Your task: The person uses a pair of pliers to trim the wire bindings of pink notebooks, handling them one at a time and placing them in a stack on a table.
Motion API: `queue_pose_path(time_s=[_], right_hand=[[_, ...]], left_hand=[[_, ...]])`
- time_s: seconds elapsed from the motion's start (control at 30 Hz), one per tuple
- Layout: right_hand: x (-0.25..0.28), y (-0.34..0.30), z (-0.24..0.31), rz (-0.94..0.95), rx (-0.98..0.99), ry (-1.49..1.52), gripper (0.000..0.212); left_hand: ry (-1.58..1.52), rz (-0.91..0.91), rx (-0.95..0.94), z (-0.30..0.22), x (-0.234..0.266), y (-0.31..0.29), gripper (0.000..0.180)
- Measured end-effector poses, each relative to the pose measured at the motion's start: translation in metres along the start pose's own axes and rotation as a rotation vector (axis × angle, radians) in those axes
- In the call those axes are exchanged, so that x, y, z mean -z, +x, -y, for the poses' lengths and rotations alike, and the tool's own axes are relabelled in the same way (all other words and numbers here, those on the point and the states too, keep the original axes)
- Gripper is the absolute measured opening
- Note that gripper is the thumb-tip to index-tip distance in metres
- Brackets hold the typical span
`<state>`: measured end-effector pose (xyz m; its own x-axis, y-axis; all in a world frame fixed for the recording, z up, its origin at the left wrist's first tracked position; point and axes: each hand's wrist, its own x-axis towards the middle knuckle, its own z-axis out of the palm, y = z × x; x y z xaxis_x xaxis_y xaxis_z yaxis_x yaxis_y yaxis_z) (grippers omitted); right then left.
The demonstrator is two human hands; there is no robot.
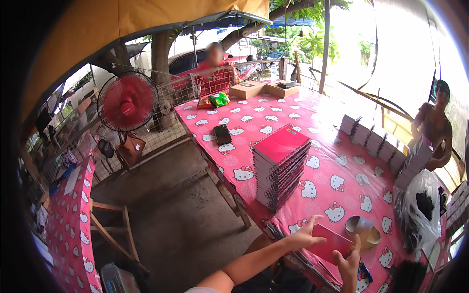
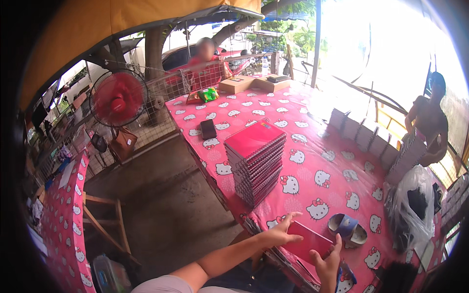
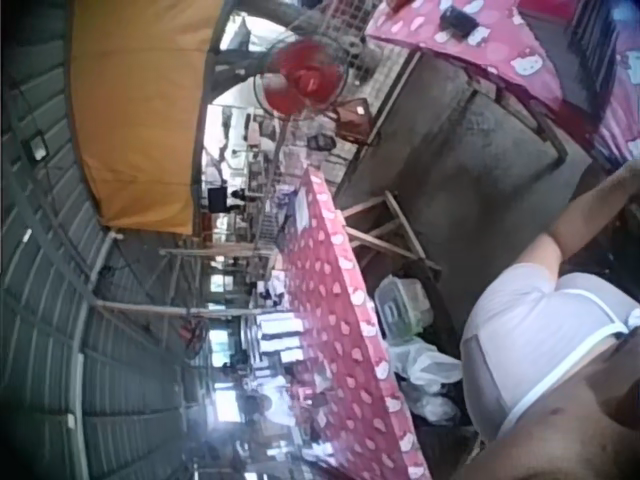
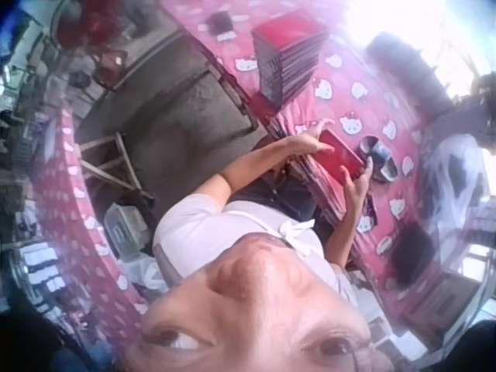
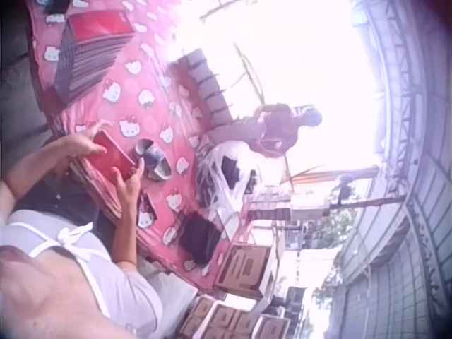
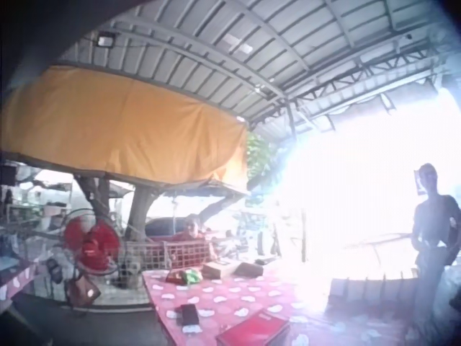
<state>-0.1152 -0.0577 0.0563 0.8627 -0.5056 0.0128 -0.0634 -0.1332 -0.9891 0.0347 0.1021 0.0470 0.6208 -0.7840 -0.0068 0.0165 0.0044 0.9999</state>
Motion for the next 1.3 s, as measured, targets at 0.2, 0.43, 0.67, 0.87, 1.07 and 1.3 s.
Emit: queue_pose_path(time_s=[0.2, 0.43, 0.67, 0.87, 1.07, 1.3], right_hand=[[0.023, 0.013, 0.021, -0.117, 0.353, -0.426, 0.066], [0.010, 0.013, 0.124, 0.004, 0.576, 0.571, 0.048], [0.053, 0.021, -0.023, -0.249, 0.227, -0.653, 0.050], [0.017, 0.012, -0.057, -0.233, -0.010, -0.228, 0.030], [0.004, 0.013, -0.030, -0.203, -0.004, -0.340, 0.020], [0.024, 0.015, -0.053, -0.298, 0.119, -0.391, 0.023]], left_hand=[[0.253, 0.018, 0.185, -0.015, -0.006, 0.006, 0.083], [0.353, -0.099, 0.111, 0.012, -0.004, 0.012, 0.082], [0.313, -0.021, 0.149, 0.000, -0.005, 0.005, 0.086], [0.341, -0.026, 0.103, 0.018, -0.010, 0.018, 0.085], [-0.057, -0.041, 0.341, -0.014, 0.000, -0.007, 0.085], [0.546, -0.294, -0.121, 0.025, 0.004, -0.005, 0.076]])
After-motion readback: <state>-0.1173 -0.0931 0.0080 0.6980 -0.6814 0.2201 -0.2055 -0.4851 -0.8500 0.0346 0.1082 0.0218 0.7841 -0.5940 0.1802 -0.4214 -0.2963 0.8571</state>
